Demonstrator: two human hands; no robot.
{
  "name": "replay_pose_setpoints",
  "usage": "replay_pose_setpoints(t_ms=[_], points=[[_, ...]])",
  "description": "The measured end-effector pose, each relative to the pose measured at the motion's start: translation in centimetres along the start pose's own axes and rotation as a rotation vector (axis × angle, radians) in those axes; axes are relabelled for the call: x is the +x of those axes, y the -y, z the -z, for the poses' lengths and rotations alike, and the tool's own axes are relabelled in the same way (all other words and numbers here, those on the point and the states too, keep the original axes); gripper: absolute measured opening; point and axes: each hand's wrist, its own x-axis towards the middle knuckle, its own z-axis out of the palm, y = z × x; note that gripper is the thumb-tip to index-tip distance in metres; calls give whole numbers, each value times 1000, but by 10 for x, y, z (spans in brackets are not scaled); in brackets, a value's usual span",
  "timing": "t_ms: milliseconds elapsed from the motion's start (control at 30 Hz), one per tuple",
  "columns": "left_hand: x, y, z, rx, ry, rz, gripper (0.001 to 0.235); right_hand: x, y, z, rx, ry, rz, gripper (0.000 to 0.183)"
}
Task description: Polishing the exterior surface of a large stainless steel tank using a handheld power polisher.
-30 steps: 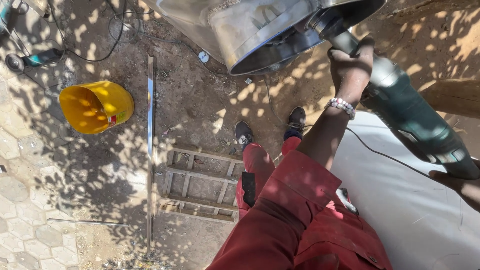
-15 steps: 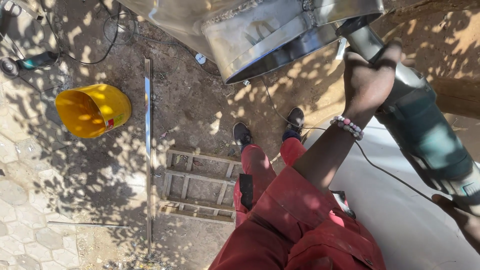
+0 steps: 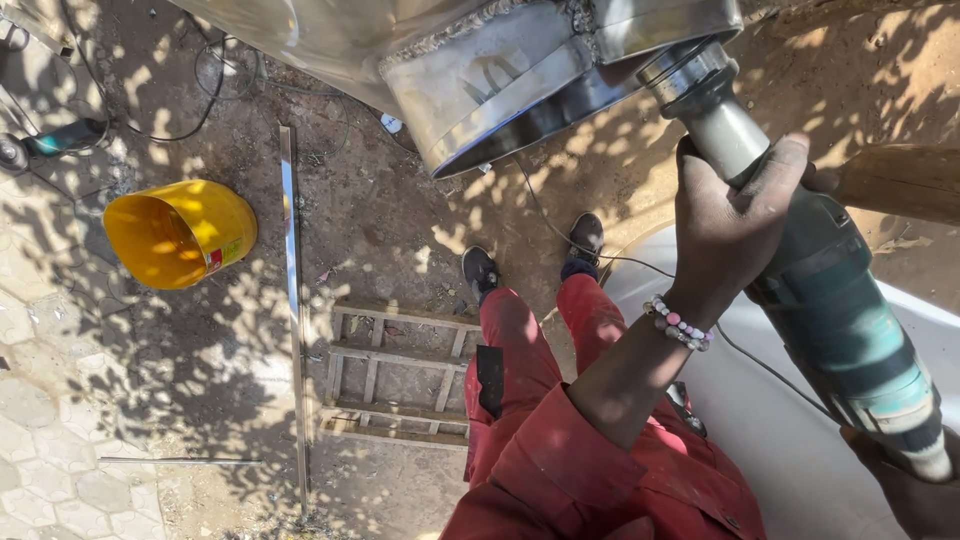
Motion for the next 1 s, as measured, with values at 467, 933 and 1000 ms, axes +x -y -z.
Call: replay_pose_setpoints(t_ms=[467, 933, 1000], points=[[-22, 20, 26, -30, 83, -220, 39, -183, 175, -22, -79, -109, -35, 43], [48, 52, 25, 49, 96, 16, 55, -177, 184, -50, -297, 156, -375, 63], [42, 45, 28, 100, 86, 38, 55, -191, 191, -54, -276, 164, -400, 73]])
